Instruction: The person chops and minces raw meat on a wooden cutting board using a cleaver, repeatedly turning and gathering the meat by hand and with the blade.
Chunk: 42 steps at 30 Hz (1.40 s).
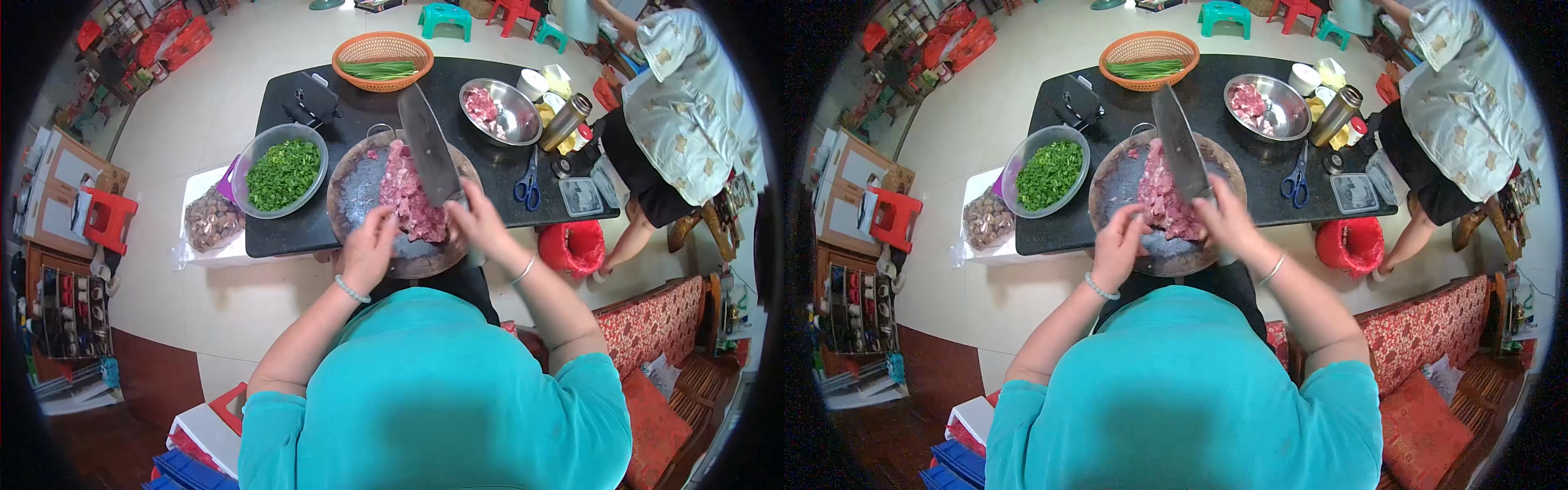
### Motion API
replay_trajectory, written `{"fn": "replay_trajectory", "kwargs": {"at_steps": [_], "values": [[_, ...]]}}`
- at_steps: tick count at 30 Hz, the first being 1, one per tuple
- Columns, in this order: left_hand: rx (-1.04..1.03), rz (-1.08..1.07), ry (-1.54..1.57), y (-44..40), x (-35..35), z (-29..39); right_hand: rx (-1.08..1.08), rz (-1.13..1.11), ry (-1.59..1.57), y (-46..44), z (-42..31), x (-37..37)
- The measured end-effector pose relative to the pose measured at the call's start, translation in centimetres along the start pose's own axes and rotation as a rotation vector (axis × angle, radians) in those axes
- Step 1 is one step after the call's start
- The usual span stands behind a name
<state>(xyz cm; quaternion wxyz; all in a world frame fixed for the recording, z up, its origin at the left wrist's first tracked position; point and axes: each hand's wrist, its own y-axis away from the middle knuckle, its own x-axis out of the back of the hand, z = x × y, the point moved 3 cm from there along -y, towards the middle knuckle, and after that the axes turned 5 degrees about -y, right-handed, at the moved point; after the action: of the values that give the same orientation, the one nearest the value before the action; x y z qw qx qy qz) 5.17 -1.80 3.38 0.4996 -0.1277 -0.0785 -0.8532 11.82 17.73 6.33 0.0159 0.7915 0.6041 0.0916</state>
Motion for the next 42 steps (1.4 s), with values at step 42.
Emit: {"fn": "replay_trajectory", "kwargs": {"at_steps": [42], "values": [[-0.133, 0.546, -0.653, -4.5, 0.9, -10.0, 0.719, -0.337, 1.379, -8.9, -0.1, 7.8]]}}
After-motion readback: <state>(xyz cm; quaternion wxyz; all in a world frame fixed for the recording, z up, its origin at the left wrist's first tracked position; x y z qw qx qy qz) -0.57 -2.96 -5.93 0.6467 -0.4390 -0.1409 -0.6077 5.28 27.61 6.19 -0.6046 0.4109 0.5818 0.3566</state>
